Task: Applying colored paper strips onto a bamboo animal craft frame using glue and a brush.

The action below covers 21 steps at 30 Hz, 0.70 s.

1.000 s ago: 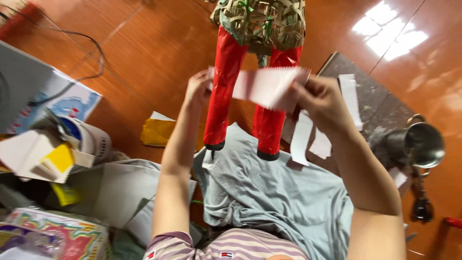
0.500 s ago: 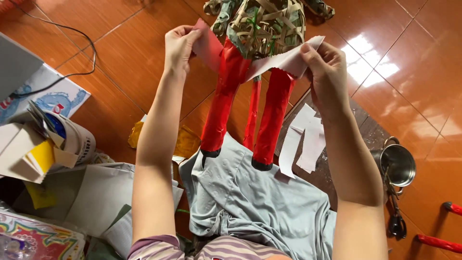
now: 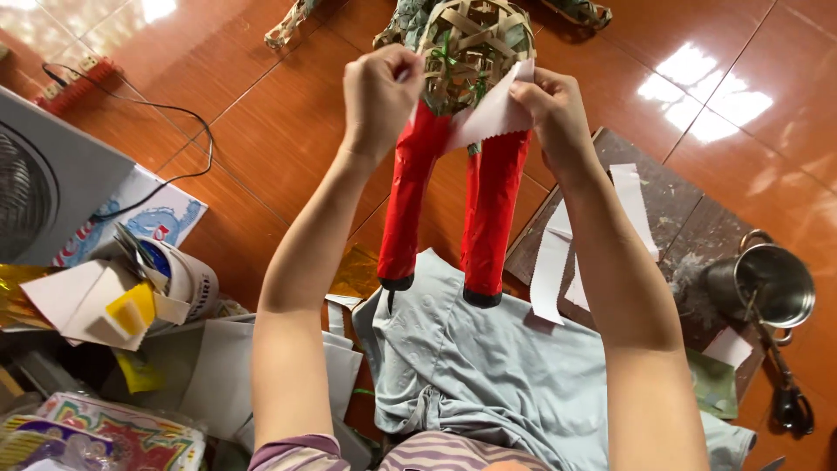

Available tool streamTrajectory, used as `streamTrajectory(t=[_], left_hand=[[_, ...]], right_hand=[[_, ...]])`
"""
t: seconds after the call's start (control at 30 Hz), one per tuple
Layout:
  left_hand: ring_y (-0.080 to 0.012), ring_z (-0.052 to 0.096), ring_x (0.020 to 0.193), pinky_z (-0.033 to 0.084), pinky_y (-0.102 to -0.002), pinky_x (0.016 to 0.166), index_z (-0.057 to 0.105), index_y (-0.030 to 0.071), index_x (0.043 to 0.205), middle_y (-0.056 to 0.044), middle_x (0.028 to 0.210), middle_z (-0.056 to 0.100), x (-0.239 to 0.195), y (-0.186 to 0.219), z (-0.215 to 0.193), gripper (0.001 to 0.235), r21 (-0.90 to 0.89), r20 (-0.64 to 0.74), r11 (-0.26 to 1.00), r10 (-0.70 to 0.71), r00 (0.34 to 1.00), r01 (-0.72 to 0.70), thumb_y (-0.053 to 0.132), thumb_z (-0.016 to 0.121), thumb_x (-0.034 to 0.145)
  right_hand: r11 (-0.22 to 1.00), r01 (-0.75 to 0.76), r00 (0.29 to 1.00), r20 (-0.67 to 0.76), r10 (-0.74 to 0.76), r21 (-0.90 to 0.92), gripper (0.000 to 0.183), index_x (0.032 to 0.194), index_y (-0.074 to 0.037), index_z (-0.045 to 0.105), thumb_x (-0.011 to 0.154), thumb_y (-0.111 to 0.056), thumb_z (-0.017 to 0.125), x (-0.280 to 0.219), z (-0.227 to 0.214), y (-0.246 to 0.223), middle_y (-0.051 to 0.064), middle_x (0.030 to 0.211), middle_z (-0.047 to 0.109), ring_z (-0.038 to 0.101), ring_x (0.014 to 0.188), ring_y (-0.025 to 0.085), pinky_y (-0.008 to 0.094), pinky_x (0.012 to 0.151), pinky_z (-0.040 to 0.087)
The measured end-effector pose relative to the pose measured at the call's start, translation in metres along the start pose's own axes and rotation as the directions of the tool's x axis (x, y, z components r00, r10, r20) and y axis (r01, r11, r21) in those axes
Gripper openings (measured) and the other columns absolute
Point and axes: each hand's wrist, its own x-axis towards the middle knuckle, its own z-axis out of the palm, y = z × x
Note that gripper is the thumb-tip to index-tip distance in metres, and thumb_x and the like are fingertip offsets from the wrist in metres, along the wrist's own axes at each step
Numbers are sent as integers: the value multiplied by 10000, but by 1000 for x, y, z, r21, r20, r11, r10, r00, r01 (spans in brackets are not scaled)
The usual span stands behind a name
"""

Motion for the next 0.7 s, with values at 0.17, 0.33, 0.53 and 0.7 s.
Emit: streamTrajectory(t=[0.17,0.33,0.53,0.7], left_hand=[[-155,724,734,578,-291,665,779,-2,1001,-100,866,766,-9,4,12,165,-4,151,990,138,979,-139,151,776,937],[-250,707,1088,566,-370,938,740,25,1243,-152,1193,740,-12,-16,8,206,-64,302,972,236,923,-228,170,623,1156],[-248,645,996,589,-370,868,723,45,1171,-94,1039,671,-19,-17,25,222,127,295,903,360,885,-410,181,690,998],[-258,593,940,543,-395,782,714,42,1050,-85,969,554,-23,-17,48,125,358,251,819,379,891,-449,156,735,1001]], right_hand=[[999,-21,999,-37,23,50,205,978,6,715,952,-155,591,2,8,-12,13,870,685,604,786,85,249,742,482],[998,-63,998,-20,62,-28,207,933,-2,721,949,-152,579,0,11,-26,3,819,693,608,734,75,241,704,488],[999,-44,999,15,45,-1,176,891,-15,704,952,-91,558,4,14,-28,7,786,685,601,681,66,248,649,508],[964,37,999,1,-38,-263,235,791,-12,707,963,-125,593,14,23,-34,77,735,665,567,616,112,301,573,464]])
